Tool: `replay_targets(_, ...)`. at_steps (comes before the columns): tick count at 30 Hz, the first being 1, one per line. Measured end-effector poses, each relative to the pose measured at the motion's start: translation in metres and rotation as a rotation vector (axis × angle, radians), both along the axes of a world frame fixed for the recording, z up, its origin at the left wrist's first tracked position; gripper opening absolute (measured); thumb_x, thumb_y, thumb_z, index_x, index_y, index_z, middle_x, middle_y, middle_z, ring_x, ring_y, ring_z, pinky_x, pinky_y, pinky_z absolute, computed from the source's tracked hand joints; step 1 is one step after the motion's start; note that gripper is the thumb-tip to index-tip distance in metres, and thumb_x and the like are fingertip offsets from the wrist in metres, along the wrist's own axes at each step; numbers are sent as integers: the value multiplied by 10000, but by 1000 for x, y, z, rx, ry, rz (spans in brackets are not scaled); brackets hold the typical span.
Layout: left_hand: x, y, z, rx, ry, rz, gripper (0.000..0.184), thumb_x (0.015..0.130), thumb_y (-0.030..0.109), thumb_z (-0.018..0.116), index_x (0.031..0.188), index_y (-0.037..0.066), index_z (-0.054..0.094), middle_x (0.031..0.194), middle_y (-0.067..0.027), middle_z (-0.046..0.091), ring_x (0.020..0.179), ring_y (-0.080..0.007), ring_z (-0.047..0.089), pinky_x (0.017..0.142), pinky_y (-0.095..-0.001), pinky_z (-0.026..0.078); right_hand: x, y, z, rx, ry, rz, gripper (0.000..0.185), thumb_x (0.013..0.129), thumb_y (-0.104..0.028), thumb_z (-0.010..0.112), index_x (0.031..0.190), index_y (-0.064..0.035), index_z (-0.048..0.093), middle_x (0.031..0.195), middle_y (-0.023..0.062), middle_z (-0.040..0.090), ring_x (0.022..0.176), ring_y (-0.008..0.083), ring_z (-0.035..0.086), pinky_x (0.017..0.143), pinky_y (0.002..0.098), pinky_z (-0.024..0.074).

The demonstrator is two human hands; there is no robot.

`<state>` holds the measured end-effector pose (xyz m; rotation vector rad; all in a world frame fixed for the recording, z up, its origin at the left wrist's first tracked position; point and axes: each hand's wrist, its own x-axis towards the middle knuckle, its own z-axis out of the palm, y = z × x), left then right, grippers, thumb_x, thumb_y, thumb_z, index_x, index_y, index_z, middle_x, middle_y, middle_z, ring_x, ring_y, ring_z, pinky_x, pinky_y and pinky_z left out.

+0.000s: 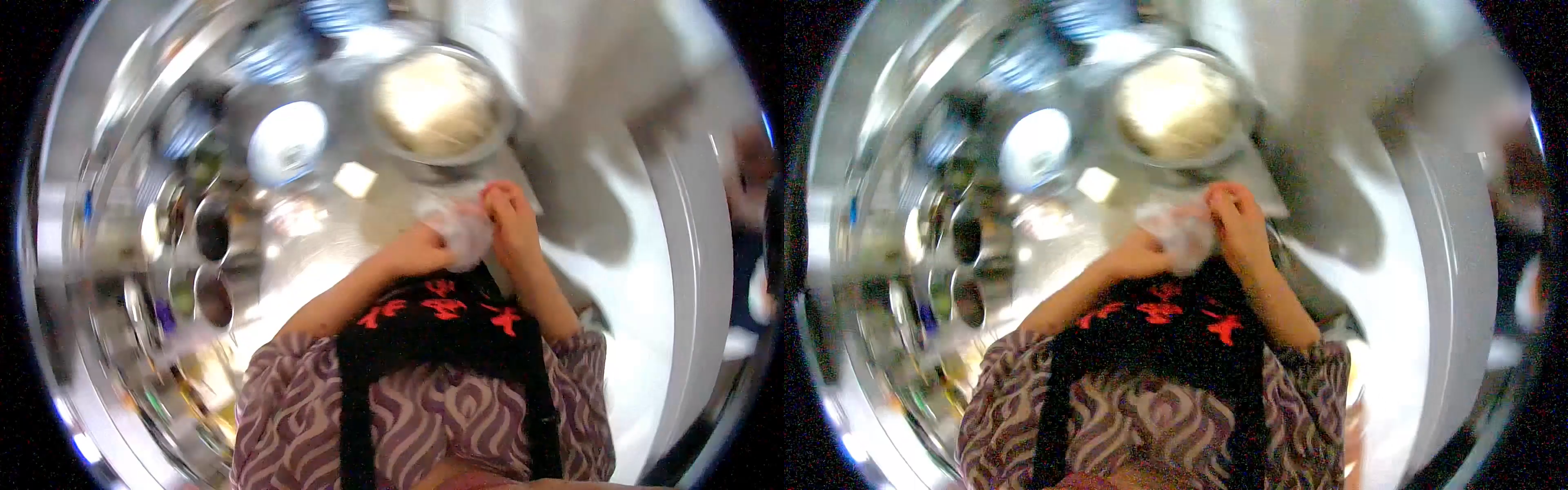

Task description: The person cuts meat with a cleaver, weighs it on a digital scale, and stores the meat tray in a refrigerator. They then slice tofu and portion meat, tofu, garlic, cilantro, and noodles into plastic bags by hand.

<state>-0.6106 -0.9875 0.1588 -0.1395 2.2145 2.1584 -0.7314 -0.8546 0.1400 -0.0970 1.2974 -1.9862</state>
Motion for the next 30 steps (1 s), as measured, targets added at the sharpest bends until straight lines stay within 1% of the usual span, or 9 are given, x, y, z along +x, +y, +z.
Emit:
replay_targets(1, 13, -16, -26, -269, 233, 93, 411, 801, 129, 588, 1195, 62, 492, 1122, -61, 559, 1048, -176, 516, 932, -320, 405, 12, -26, 2, -17, 50, 52, 179, 879, -170, 565, 1003, -48, 525, 923, 58, 579, 765, 128, 532, 678, 249, 449)
replay_targets(4, 59, -53, -38, 510, 226, 541, 317, 812, 120, 605, 1115, 68, 528, 1063, -44, 570, 976, -162, 548, 873, -316, 444, 44, -98, 7, -88, -1, 258, 184, 878, -156, 571, 1012, -38, 526, 915, 59, 576, 763, 118, 527, 676, 241, 441)
replay_targets(5, 78, -69, -28, 211, 293, 709, 280, 812, 125, 631, 1071, 74, 535, 998, -26, 572, 883, -145, 570, 786, -311, 483, 57, -121, 8, -100, -48, 319, 186, 877, -150, 574, 1015, -34, 527, 912, 59, 575, 762, 114, 525, 676, 240, 439)
replay_targets(6, 90, -75, -19, 464, 192, 910, 288, 810, 145, 643, 1067, 76, 533, 952, -20, 574, 824, -139, 577, 729, -308, 499, 69, -143, 6, -140, 1, 436, 168, 881, -132, 570, 1014, -35, 535, 902, 48, 578, 752, 96, 516, 670, 240, 436)
replay_targets(10, 149, -104, -2, 793, 169, 1207, 334, 851, 282, 619, 1098, 80, 521, 935, -45, 584, 813, -149, 591, 688, -297, 516, 143, -210, 24, -119, 810, 734, 113, 874, -77, 563, 979, -35, 554, 846, 29, 577, 744, 91, 519, 668, 219, 439)
replay_targets(16, 236, -158, -28, 1216, 378, 1232, 609, 855, 611, 416, 1129, 75, 508, 1101, -157, 552, 994, -268, 567, 793, -374, 522, 243, -286, 37, -232, 1309, 993, 274, 831, -112, 585, 1083, -26, 523, 1081, 163, 537, 1034, 276, 525, 853, 381, 436)
replay_targets(20, 271, -187, -29, 1358, 743, 1145, 471, 905, 489, 420, 1176, 112, 499, 1210, -144, 526, 1036, -306, 537, 888, -444, 459, 284, -310, 62, -303, 1468, 1235, 381, 858, -154, 564, 1207, -17, 498, 1210, 164, 473, 1162, 295, 446, 997, 392, 366)
replay_targets(24, 311, -217, -41, 1430, 576, 1340, 361, 828, 398, 598, 1054, 116, 597, 1102, -142, 587, 986, -294, 563, 863, -422, 473, 282, -369, 95, -464, 1424, 1118, 318, 807, -13, 560, 1124, -42, 577, 1213, 156, 495, 1061, 272, 545, 875, 350, 458)
replay_targets(30, 350, -240, -39, 1447, 769, 1161, 345, 800, 346, 631, 1049, 112, 588, 1090, -140, 594, 950, -310, 584, 784, -472, 485, 225, -580, -2, -53, 1619, 1157, 307, 811, 52, 457, 1067, -45, 597, 970, 141, 611, 896, 274, 605, 778, 354, 477)
